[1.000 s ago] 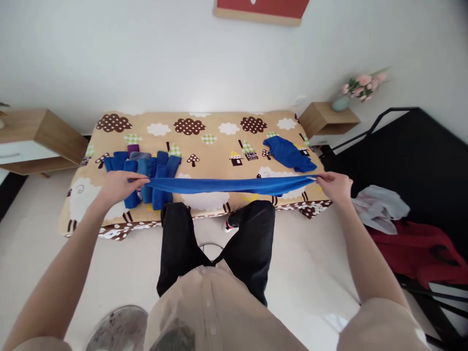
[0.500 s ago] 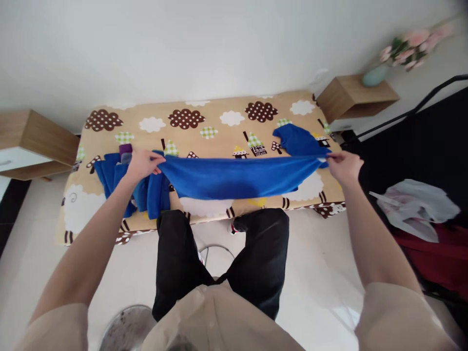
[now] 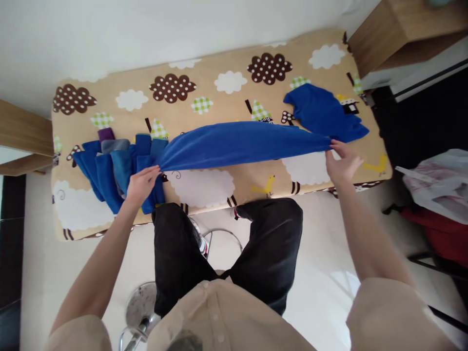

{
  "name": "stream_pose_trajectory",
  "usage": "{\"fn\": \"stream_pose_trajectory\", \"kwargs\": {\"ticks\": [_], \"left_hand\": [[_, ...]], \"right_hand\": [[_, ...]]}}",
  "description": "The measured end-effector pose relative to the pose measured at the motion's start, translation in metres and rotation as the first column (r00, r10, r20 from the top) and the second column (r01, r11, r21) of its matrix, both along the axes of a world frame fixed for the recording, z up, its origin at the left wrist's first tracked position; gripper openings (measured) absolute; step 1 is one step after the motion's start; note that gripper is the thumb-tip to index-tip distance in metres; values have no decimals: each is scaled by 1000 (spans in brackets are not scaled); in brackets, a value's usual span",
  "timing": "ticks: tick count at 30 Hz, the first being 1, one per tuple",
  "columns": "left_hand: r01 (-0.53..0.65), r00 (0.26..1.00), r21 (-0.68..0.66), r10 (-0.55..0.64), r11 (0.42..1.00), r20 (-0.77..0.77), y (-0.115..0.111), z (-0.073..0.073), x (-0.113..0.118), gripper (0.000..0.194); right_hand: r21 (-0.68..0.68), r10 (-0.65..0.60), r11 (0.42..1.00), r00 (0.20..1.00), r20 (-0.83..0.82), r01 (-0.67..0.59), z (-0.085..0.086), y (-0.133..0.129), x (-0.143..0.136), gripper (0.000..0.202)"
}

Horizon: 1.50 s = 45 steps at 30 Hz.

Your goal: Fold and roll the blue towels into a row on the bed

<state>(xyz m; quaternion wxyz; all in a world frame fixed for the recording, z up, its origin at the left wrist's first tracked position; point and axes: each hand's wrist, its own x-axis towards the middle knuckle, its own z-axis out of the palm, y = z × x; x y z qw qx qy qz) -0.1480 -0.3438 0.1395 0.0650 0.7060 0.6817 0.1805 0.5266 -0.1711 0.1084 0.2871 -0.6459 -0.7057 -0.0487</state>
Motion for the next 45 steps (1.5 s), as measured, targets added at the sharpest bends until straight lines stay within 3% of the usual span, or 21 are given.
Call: {"fn": "stream_pose_trajectory", "kwargs": {"ticks": [2,5,10,13,18,21,24,26,28,29,30,32,34,35,36,38,40,42,45], "left_hand": [[49,997,-205,-58,978,-43,-8,-30,-1,34],[49,990,-457,-104,888,-97,-17,-67,1,37],[-1,980,-624,-122,781,-154,-27,-100,11,36],[-57,974,-626,-96,778,-208,-29,-104,15,35],[-126,970,-656,-46,744,-239,-25,-102,7,38],[-66,974,-704,-107,707,-198,-25,-101,1,37],[17,955,-782,-241,623,-171,-23,-102,2,37],[-2,933,-844,-303,536,-195,-18,-102,7,36],[-52,913,-886,-338,460,-229,-8,-101,17,32],[-73,906,-886,-341,459,-251,-1,-101,24,29],[-80,904,-865,-330,495,-272,6,-102,33,26],[-64,922,-750,-248,658,-296,18,-106,57,25],[-66,962,-574,-102,816,-255,24,-116,88,30],[-96,975,-500,-19,860,-220,23,-123,104,33],[-149,979,-442,68,885,-193,20,-131,120,36],[-279,958,-379,227,882,-176,10,-151,146,37],[-370,928,-352,327,860,-177,-1,-172,160,35],[-396,918,-357,355,846,-176,-9,-190,163,32],[-379,925,-388,339,840,-171,-13,-205,156,30]], "right_hand": [[-126,58,990,998,-30,-62,-23,-13,-1,18],[-310,91,946,995,-37,-98,-57,-30,-6,19],[-624,131,781,983,132,-20,-104,-54,-9,23],[-662,119,748,972,203,46,-115,-63,-8,26],[-633,-14,754,967,256,178,-110,-67,-3,35],[-651,2,737,962,273,183,-107,-70,-3,35],[-692,143,712,942,302,114,-105,-76,-7,33],[-726,235,680,909,344,99,-100,-78,-13,31],[-770,255,615,880,401,172,-92,-72,-24,27],[-784,235,574,870,433,236,-87,-67,-32,26],[-794,210,535,865,457,289,-81,-59,-41,26],[-792,164,529,879,447,304,-70,-42,-65,29],[-751,162,644,932,323,148,-63,-24,-97,38],[-698,200,716,952,231,19,-62,-17,-116,44],[-649,272,752,952,141,-119,-63,-13,-135,50],[-597,438,725,899,14,-344,-73,-10,-171,57],[-619,566,631,823,-45,-468,-92,-14,-198,59],[-651,614,575,787,-56,-495,-111,-23,-211,59],[-663,541,625,841,-12,-412,-132,-32,-206,60]]}}
